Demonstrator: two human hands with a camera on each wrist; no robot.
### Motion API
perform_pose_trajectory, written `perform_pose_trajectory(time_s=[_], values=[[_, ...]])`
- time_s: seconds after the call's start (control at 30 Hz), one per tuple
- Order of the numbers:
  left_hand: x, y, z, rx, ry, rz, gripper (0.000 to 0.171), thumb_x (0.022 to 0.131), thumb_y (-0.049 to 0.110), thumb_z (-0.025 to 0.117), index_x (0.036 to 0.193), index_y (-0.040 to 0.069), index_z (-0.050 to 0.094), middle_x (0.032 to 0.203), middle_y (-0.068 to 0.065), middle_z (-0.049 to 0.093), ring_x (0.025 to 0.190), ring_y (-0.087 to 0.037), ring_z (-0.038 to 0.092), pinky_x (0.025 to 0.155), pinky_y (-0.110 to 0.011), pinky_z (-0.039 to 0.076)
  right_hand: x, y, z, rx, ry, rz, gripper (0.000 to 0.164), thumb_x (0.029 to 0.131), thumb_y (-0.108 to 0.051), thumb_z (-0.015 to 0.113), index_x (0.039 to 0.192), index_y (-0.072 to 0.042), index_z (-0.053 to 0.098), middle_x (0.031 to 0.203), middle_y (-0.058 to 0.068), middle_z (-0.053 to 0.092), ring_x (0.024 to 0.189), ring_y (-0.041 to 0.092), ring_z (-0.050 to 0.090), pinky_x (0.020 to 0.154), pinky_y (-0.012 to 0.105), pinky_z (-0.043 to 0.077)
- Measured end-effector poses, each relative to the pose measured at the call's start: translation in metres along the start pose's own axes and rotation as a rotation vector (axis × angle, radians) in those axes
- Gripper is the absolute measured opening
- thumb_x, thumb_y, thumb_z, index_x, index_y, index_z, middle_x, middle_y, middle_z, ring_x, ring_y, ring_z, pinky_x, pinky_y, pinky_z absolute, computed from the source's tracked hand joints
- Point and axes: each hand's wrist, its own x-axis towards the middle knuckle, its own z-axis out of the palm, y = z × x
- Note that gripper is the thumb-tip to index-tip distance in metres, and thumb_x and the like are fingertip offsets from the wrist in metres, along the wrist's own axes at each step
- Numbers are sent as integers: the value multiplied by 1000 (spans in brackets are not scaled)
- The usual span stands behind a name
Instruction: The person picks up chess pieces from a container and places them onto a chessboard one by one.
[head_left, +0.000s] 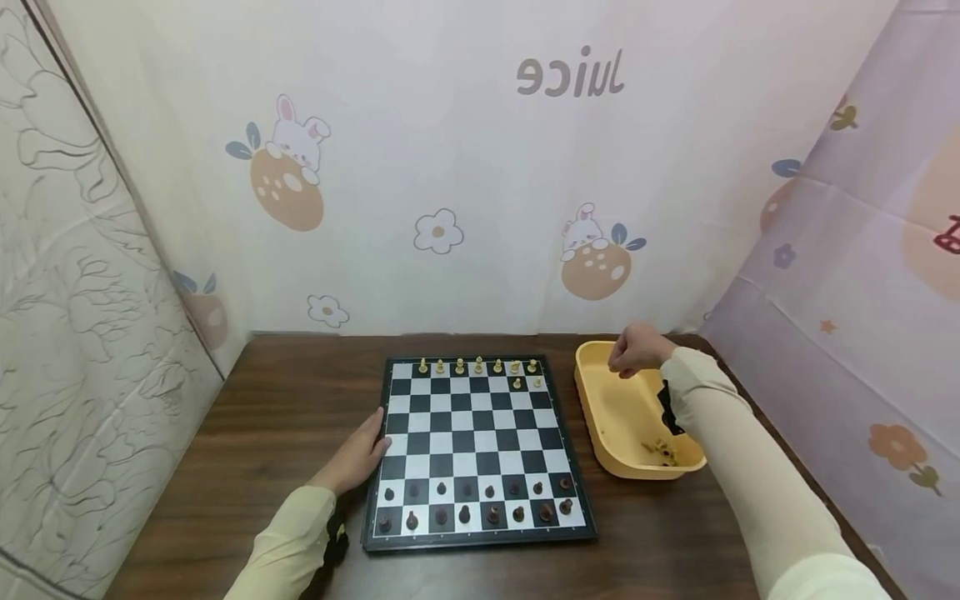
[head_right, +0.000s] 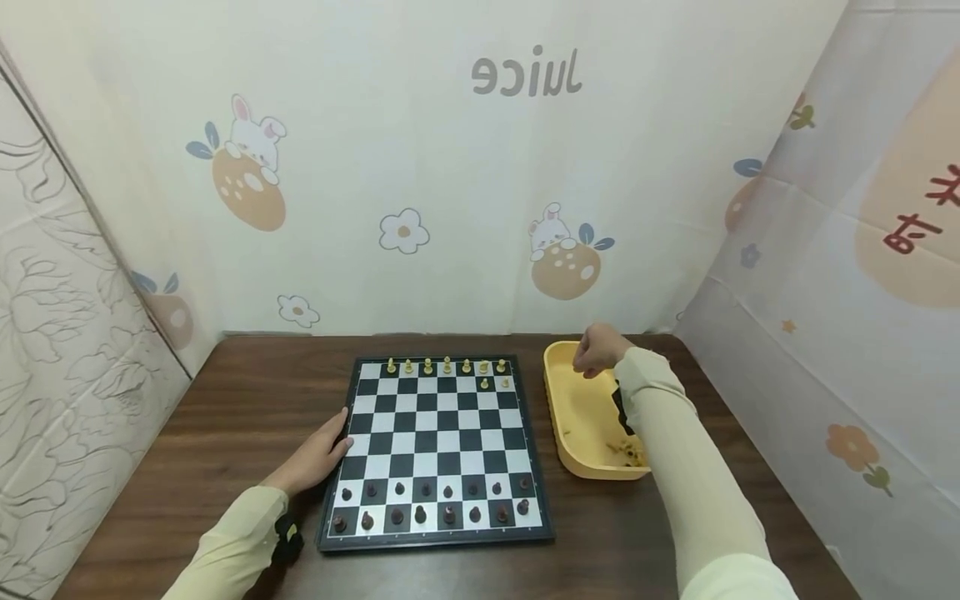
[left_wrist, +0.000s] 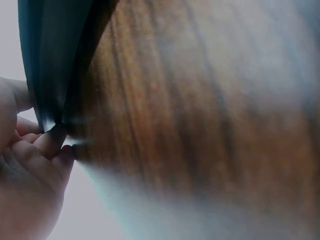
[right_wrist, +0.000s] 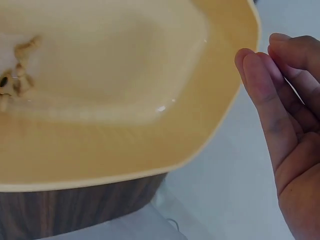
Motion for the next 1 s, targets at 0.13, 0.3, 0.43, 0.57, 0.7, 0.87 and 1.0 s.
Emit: perform_pose_trajectory(time_s=[0.13,0.3,0.43,0.57,0.7,0.87,1.0], values=[[-2,-2,0,-4,1,-12,63,100,13,48,149,-5,15,153,-25,20,139,-40,21,111,-54,21,-2,1,12,12,-26,-10,5,83,6,66,83,10,69,77,12,67,69,25,69,66,39,59],[-4,-3,1,-5,1,-23,62,100,14,48,150,-5,15,153,-25,20,140,-39,21,111,-53,21,-4,4,27,-14,-36,-32,4,82,6,66,78,8,68,72,10,67,67,24,68,64,38,59],[-4,-4,1,-5,6,-12,62,100,13,48,149,-6,15,153,-25,21,139,-39,22,111,-54,22,-7,7,37,-45,-52,-61,4,80,7,66,78,8,68,71,10,67,64,23,68,61,35,58],[-4,-6,1,-2,13,7,62,100,12,48,148,-7,15,152,-27,21,139,-40,22,111,-54,22,-12,7,48,-89,-71,-85,4,76,9,66,78,8,69,69,7,67,61,18,65,56,31,57],[-5,-7,1,-6,16,8,62,100,12,49,148,-7,15,152,-27,21,139,-40,23,111,-54,22,-12,8,58,-131,-96,-88,9,72,10,66,77,4,70,69,6,66,59,15,63,54,28,54],[-5,-6,2,-1,15,-2,62,100,12,49,149,-6,15,152,-26,21,139,-40,22,111,-54,22,-7,22,66,-129,-161,-152,11,74,7,69,74,-4,70,69,2,65,58,14,63,53,28,55],[-4,-5,3,1,13,-3,62,100,12,49,149,-6,15,152,-26,21,139,-40,22,111,-54,21,-6,27,72,-151,-179,-188,14,73,8,71,70,-5,69,66,1,65,56,11,62,51,27,54]])
